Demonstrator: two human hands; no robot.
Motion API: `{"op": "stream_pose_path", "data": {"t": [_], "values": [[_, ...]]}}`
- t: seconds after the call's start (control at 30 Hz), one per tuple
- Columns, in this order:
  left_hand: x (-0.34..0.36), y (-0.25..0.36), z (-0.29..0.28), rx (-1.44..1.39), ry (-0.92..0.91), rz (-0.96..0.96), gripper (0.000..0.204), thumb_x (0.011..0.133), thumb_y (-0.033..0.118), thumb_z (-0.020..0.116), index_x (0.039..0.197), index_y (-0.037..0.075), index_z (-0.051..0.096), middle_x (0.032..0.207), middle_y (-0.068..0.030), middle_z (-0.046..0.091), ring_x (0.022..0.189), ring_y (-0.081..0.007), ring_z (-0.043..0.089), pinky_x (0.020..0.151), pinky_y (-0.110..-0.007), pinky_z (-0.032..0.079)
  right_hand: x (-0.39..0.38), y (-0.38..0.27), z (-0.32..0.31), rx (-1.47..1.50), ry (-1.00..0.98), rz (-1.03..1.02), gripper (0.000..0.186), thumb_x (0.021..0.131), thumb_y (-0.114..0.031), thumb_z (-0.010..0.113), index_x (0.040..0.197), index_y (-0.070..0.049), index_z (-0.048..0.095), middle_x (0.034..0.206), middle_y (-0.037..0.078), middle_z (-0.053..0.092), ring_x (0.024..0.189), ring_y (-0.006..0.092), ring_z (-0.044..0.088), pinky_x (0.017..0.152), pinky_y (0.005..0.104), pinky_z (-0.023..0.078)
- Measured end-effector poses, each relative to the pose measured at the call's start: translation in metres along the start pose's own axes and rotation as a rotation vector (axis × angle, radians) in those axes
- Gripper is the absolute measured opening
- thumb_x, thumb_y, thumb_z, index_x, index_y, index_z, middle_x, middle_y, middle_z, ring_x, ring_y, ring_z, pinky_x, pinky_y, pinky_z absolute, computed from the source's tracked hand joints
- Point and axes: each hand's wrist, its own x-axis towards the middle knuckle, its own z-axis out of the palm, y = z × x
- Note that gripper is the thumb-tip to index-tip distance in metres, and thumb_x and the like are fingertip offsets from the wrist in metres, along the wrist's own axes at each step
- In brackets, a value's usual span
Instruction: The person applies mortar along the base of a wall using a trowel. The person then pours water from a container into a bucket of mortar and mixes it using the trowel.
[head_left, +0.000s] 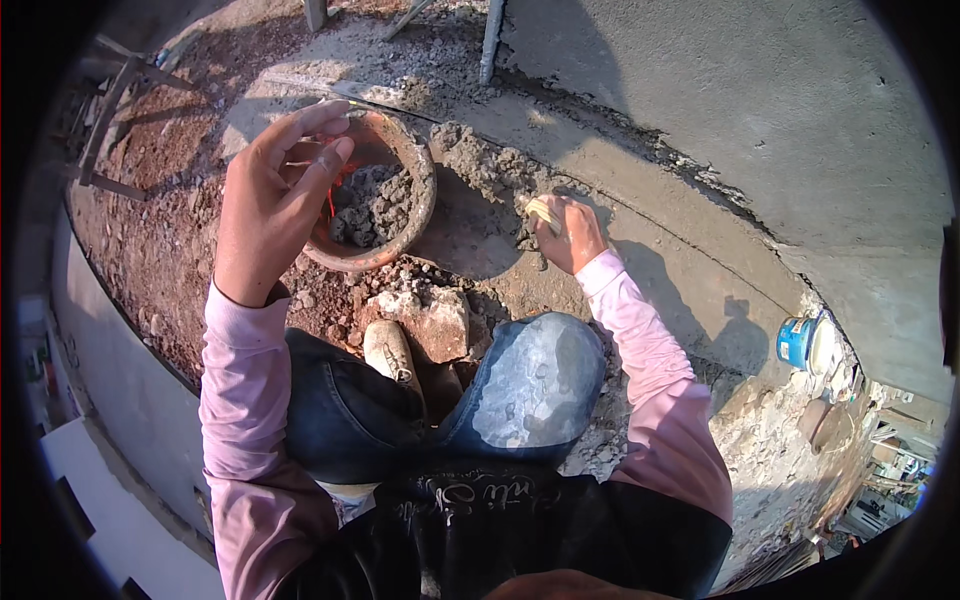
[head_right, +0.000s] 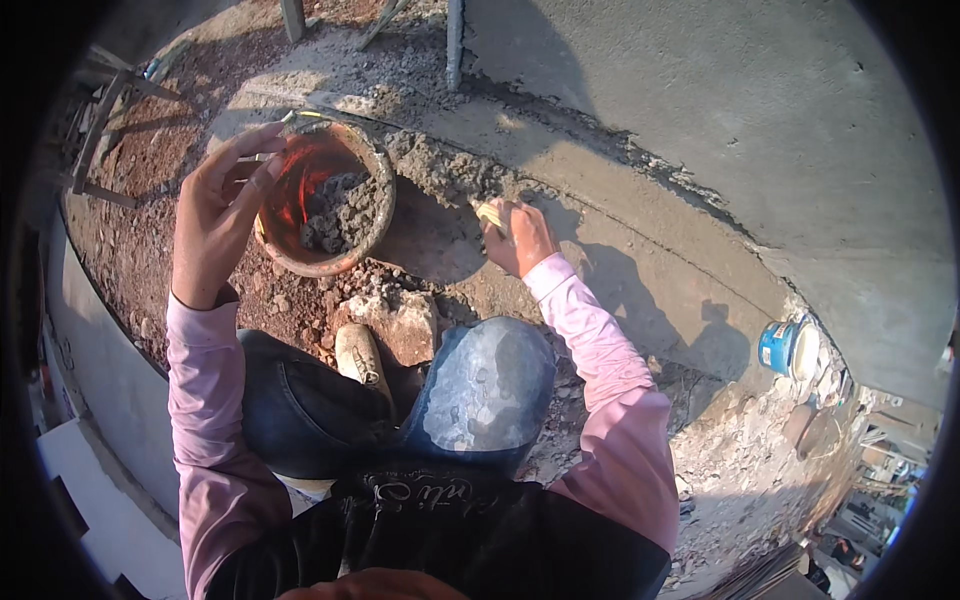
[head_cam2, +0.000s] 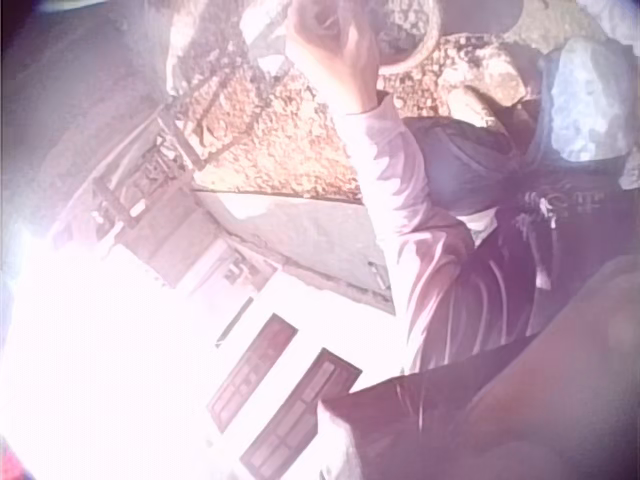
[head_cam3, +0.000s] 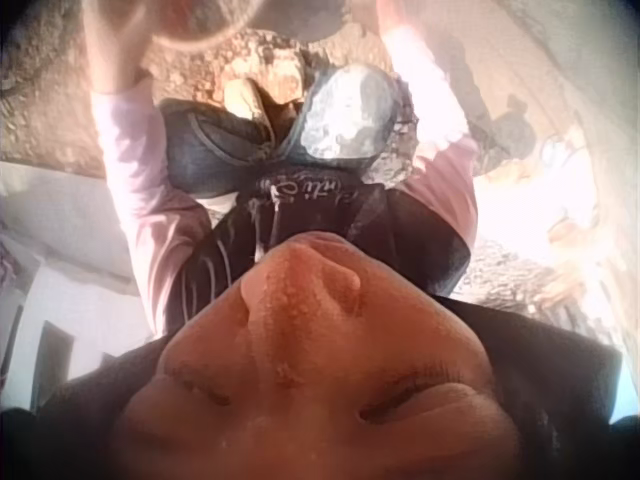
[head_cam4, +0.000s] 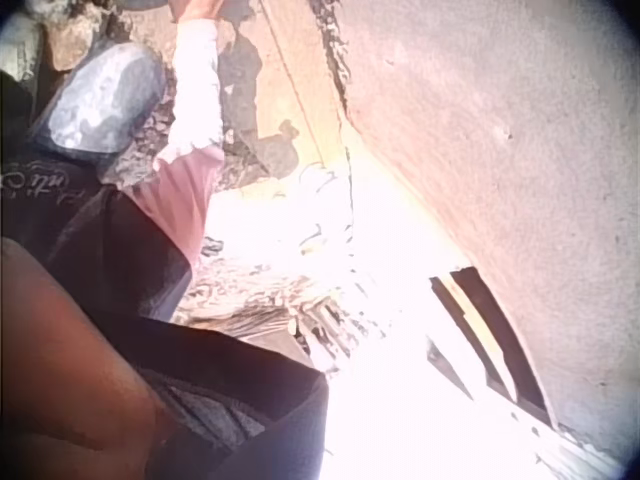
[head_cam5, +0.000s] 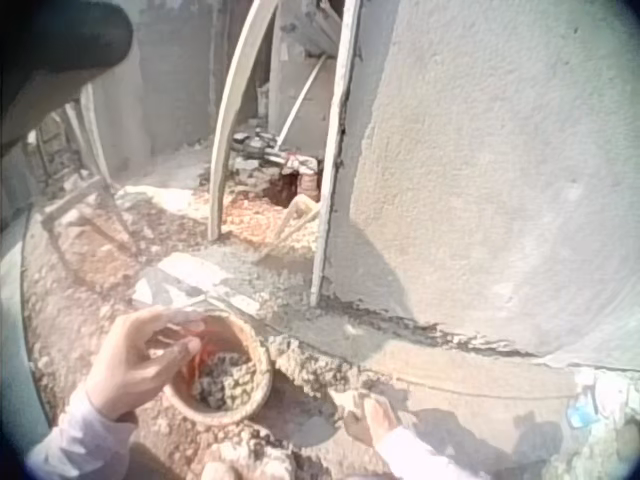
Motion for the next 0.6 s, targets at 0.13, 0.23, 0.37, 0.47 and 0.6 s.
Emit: {"op": "stream_pose_path", "data": {"t": [0.13, 0.23, 0.37, 0.47, 0.6], "values": [[0.000, 0.002, 0.009, -0.006, -0.015, 0.007, 0.033, 0.089, 0.010, 0.063, 0.119, -0.002, 0.060, 0.107, -0.0122, 0.066, 0.092, -0.0153, 0.064, 0.079, -0.028, 0.051, 0.051, -0.053, 0.034, -0.094, -0.059, -0.205, 0.037, 0.076, -0.020, 0.067, 0.110, -0.006, 0.062, 0.095, 0.014, 0.059, 0.090, 0.0335, 0.061, 0.077, 0.0417, 0.051], [0.003, 0.003, 0.015, 0.009, -0.052, 0.035, 0.032, 0.089, 0.010, 0.063, 0.119, -0.002, 0.061, 0.107, -0.0121, 0.066, 0.091, -0.0145, 0.063, 0.079, -0.027, 0.051, 0.081, -0.068, 0.063, -0.460, 0.042, -0.456, 0.037, 0.079, -0.018, 0.067, 0.114, -0.008, 0.062, 0.095, 0.011, 0.056, 0.098, 0.0299, 0.056, 0.081, 0.0417, 0.049], [-0.002, 0.002, 0.008, 0.041, -0.063, -0.011, 0.033, 0.089, 0.010, 0.063, 0.120, -0.001, 0.060, 0.107, -0.0108, 0.066, 0.092, -0.0128, 0.062, 0.080, -0.026, 0.050, 0.066, -0.034, 0.072, 0.243, 0.152, -0.087, 0.037, 0.082, -0.017, 0.063, 0.116, -0.002, 0.059, 0.096, 0.017, 0.061, 0.082, 0.0348, 0.063, 0.077, 0.0415, 0.051], [-0.007, -0.001, 0.002, -0.065, -0.028, -0.050, 0.033, 0.090, 0.010, 0.063, 0.121, -0.002, 0.060, 0.111, -0.0095, 0.065, 0.095, -0.0120, 0.061, 0.083, -0.026, 0.049, 0.019, 0.003, 0.072, 0.642, -0.044, 0.344, 0.029, 0.083, -0.018, 0.063, 0.106, -0.001, 0.061, 0.083, 0.011, 0.063, 0.067, 0.0221, 0.062, 0.060, 0.0336, 0.052], [-0.003, -0.007, 0.010, -0.035, -0.105, 0.012, 0.034, 0.090, 0.009, 0.062, 0.121, -0.002, 0.059, 0.113, -0.0111, 0.065, 0.098, -0.0134, 0.062, 0.084, -0.027, 0.049, -0.016, 0.014, 0.115, 1.211, -0.189, 0.937, 0.015, 0.086, -0.016, 0.064, 0.093, -0.003, 0.060, 0.079, 0.004, 0.060, 0.061, 0.0138, 0.059, 0.050, 0.0286, 0.051]]}}
